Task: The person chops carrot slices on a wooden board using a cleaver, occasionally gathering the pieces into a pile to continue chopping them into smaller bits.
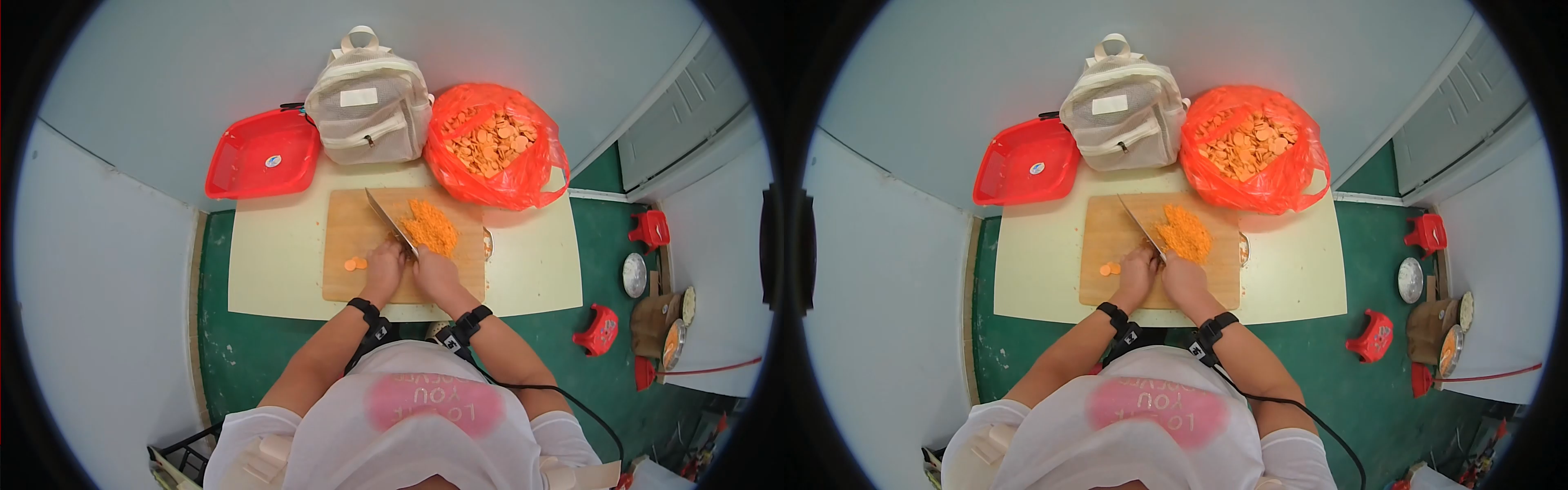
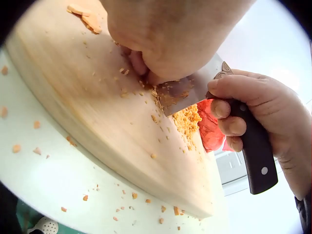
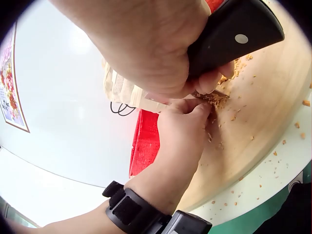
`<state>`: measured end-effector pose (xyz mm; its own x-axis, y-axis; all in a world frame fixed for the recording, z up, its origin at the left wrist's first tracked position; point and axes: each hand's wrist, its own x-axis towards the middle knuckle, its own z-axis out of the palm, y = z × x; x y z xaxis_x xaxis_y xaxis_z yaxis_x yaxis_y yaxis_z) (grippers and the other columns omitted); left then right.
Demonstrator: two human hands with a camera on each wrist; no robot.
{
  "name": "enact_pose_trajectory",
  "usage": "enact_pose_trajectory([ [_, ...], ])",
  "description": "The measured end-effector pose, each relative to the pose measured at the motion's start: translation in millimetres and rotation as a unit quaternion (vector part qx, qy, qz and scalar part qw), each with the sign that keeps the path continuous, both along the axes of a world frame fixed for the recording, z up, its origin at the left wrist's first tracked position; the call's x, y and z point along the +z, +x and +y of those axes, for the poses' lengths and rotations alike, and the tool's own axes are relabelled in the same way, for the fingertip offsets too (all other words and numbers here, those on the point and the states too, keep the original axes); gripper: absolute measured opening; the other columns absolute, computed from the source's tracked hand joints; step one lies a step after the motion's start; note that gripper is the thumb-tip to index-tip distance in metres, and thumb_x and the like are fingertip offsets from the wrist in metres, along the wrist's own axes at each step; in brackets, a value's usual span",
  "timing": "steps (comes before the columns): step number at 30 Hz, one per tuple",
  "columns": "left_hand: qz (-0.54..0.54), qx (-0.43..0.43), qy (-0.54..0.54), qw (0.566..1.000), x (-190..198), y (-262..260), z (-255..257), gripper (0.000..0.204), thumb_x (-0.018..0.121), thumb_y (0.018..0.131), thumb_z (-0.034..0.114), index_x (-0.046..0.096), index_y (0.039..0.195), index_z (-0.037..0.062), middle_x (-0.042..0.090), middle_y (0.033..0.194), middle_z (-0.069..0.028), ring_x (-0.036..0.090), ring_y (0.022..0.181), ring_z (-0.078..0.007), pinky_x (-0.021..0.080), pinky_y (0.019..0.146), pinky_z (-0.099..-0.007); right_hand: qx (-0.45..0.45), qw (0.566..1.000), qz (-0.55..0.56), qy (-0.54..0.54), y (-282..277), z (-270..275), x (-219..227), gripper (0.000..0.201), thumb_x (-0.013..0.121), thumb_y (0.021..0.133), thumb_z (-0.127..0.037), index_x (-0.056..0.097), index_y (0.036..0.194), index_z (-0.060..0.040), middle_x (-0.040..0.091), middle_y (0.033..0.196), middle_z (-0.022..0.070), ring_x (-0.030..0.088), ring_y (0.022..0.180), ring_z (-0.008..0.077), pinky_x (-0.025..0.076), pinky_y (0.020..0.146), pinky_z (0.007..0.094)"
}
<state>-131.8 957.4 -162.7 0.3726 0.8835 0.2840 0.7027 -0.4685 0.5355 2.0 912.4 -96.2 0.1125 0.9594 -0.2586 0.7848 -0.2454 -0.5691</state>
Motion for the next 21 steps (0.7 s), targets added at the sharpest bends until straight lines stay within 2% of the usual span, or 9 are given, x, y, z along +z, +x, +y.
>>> enact_pose_trajectory([
  [2,-0.01,0.0,-0.037,0.999,4,0,-2,0.009,0.064,0.077,0.006,0.064,0.086,0.0027,0.063,0.084,-0.017,0.06,0.081,-0.036,0.044,0.071,-0.0452,-0.001,1.0,-0.002,-0.006,2,1,0,0.023,0.053,0.086,-0.02,0.055,0.102,-0.0027,0.065,0.078,0.0242,0.064,0.074,0.0409,0.05,0.068,0.0511],
  [5,-0.058,0.006,-0.045,0.997,7,-2,-5,0.01,0.063,0.077,0.004,0.063,0.086,0.0012,0.062,0.083,-0.0182,0.06,0.08,-0.0367,0.045,0.07,-0.0447,-0.003,1.0,0.018,0.014,6,-2,-1,0.024,0.053,0.086,-0.019,0.055,0.103,-0.0027,0.065,0.078,0.0243,0.064,0.075,0.041,0.05,0.069,0.0513],
  [12,-0.029,-0.008,-0.032,0.999,8,-3,-3,0.011,0.063,0.077,0.003,0.062,0.087,0.0002,0.061,0.084,-0.0191,0.059,0.081,-0.037,0.046,0.071,-0.0444,0.011,1.0,-0.004,0.021,2,-4,3,0.021,0.053,0.086,-0.019,0.056,0.1,-0.0032,0.065,0.075,0.0234,0.064,0.071,0.0409,0.051,0.065,0.0507],
  [15,-0.03,-0.019,-0.025,0.999,5,-2,0,0.009,0.063,0.077,0.004,0.062,0.085,0.0012,0.061,0.083,-0.0182,0.059,0.08,-0.0372,0.046,0.071,-0.0453,0.006,1.0,-0.015,0.011,-7,1,1,0.021,0.052,0.086,-0.019,0.056,0.099,-0.0033,0.065,0.075,0.0231,0.065,0.071,0.0408,0.051,0.065,0.0508],
  [17,-0.039,-0.021,0.009,0.999,-9,-2,1,0.007,0.064,0.076,0.007,0.063,0.083,0.0061,0.06,0.078,-0.0129,0.058,0.077,-0.0332,0.041,0.066,-0.0451,0.001,1.0,-0.014,0.006,-6,-1,0,0.02,0.052,0.086,-0.019,0.056,0.098,-0.0033,0.065,0.074,0.023,0.065,0.071,0.0408,0.051,0.065,0.051],
  [21,-0.005,-0.026,-0.008,1.0,-4,-3,4,0.007,0.064,0.075,0.006,0.062,0.082,0.0058,0.059,0.077,-0.0143,0.058,0.077,-0.0345,0.042,0.067,-0.0462,-0.005,1.0,0.009,0.019,-2,2,5,0.02,0.051,0.086,-0.018,0.058,0.097,-0.0032,0.065,0.076,0.0241,0.065,0.073,0.0408,0.051,0.065,0.0514],
])
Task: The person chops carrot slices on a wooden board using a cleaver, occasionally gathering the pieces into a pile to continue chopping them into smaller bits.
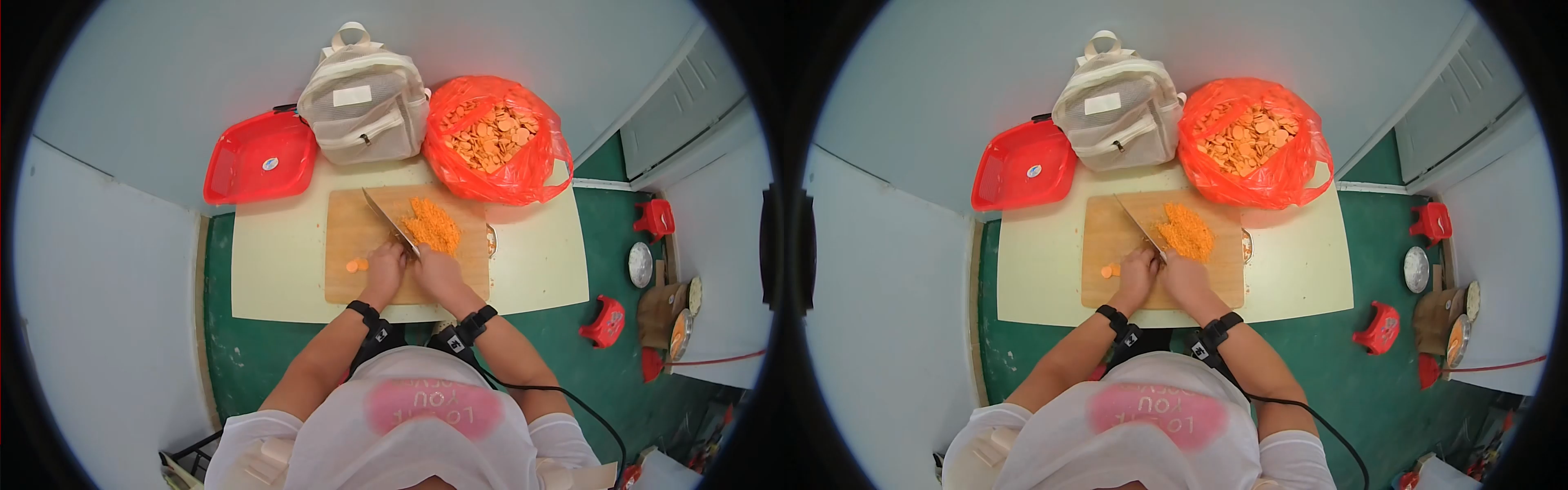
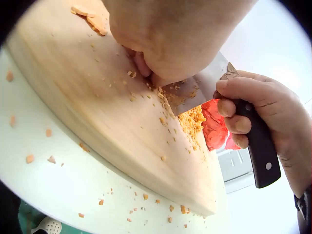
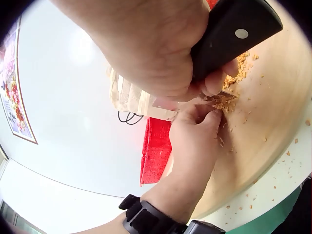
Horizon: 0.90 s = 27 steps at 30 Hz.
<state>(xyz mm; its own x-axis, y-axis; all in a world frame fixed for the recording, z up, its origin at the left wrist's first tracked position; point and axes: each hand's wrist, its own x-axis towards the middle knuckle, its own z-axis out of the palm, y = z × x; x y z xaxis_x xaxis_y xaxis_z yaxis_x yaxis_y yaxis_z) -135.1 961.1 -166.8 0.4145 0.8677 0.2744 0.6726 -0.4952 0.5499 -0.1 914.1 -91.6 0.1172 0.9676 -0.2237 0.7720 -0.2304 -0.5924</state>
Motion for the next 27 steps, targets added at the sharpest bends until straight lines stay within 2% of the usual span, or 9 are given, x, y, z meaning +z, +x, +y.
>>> enact_pose_trajectory([
  [5,-0.025,-0.022,-0.059,0.998,-12,-16,-4,0.005,0.06,0.078,0.005,0.057,0.08,0.0005,0.057,0.07,-0.0167,0.056,0.068,-0.0345,0.042,0.063,-0.0473,0.016,0.999,0.051,-0.001,-13,-9,-20,0.027,0.047,0.091,-0.023,0.063,0.094,-0.0017,0.068,0.081,0.02,0.067,0.075,0.0375,0.052,0.063,0.0478],
  [6,-0.192,0.016,-0.241,0.951,-28,-18,0,0.012,0.051,0.086,0.012,0.057,0.082,0.0019,0.058,0.077,-0.0124,0.056,0.075,-0.0272,0.044,0.068,-0.0423,0.03,0.997,0.053,0.058,-15,-13,-32,0.026,0.048,0.09,-0.022,0.064,0.091,-0.0021,0.068,0.08,0.0199,0.067,0.075,0.0361,0.052,0.063,0.047],
  [7,-0.368,0.093,-0.374,0.846,-43,-19,3,0.024,0.042,0.093,0.019,0.057,0.084,0.0034,0.06,0.083,-0.0081,0.057,0.082,-0.0199,0.047,0.073,-0.0374,-0.014,0.996,0.081,0.029,-21,-9,-29,0.025,0.049,0.086,-0.018,0.066,0.084,-0.0004,0.067,0.08,0.0215,0.067,0.077,0.0357,0.052,0.066,0.0462],
  [8,-0.414,0.073,-0.449,0.789,-29,-14,2,0.029,0.039,0.095,0.026,0.058,0.09,0.0043,0.06,0.094,-0.0071,0.057,0.091,-0.0189,0.047,0.081,-0.0355,-0.002,0.992,0.118,0.036,-11,-15,-5,0.024,0.051,0.084,-0.019,0.067,0.083,-0.0009,0.067,0.08,0.022,0.067,0.077,0.036,0.052,0.067,0.0461],
  [14,-0.179,-0.111,-0.225,0.951,-31,-30,22,0.024,0.045,0.098,0.018,0.059,0.103,-0.0008,0.059,0.1,-0.0042,0.055,0.09,-0.0137,0.048,0.078,-0.0301,-0.092,0.971,0.162,0.153,-17,-20,-12,0.016,0.063,0.069,-0.018,0.068,0.076,-0.0044,0.066,0.075,0.0207,0.065,0.072,0.0394,0.05,0.062,0.0478],
  [16,-0.003,-0.083,-0.143,0.986,-7,-39,21,0.016,0.047,0.089,0.01,0.055,0.095,-0.0023,0.052,0.094,-0.0061,0.05,0.085,-0.0178,0.042,0.077,-0.0301,-0.104,0.959,0.167,0.205,-33,-21,-19,0.019,0.06,0.073,-0.018,0.065,0.073,-0.0004,0.063,0.069,0.0216,0.063,0.068,0.0403,0.049,0.059,0.0454],
  [23,0.057,-0.201,-0.019,0.978,0,-1,12,0.011,0.047,0.09,0.007,0.051,0.089,-0.0021,0.046,0.089,-0.0049,0.044,0.08,-0.0175,0.039,0.072,-0.0307,-0.083,0.965,0.115,0.221,-42,4,-66,0.016,0.063,0.068,-0.019,0.068,0.07,-0.0045,0.066,0.072,0.0195,0.065,0.069,0.0372,0.05,0.06,0.047],
  [25,0.058,-0.237,-0.006,0.97,-1,8,15,0.01,0.047,0.09,0.007,0.05,0.088,-0.0021,0.045,0.087,-0.0046,0.043,0.078,-0.0174,0.038,0.071,-0.0309,-0.048,0.968,0.202,0.14,-37,10,-54,0.035,0.068,0.076,-0.025,0.07,0.105,-0.0063,0.067,0.1,0.0225,0.062,0.086,0.033,0.046,0.072,0.043],
  [27,0.062,-0.267,0.004,0.962,-3,13,15,0.01,0.047,0.091,0.006,0.049,0.086,-0.002,0.043,0.086,-0.0042,0.042,0.077,-0.0173,0.037,0.07,-0.0311,-0.03,0.968,0.185,0.167,-29,3,-42,0.029,0.067,0.077,-0.022,0.07,0.099,-0.0021,0.067,0.095,0.0222,0.062,0.083,0.0343,0.046,0.07,0.0441],
])
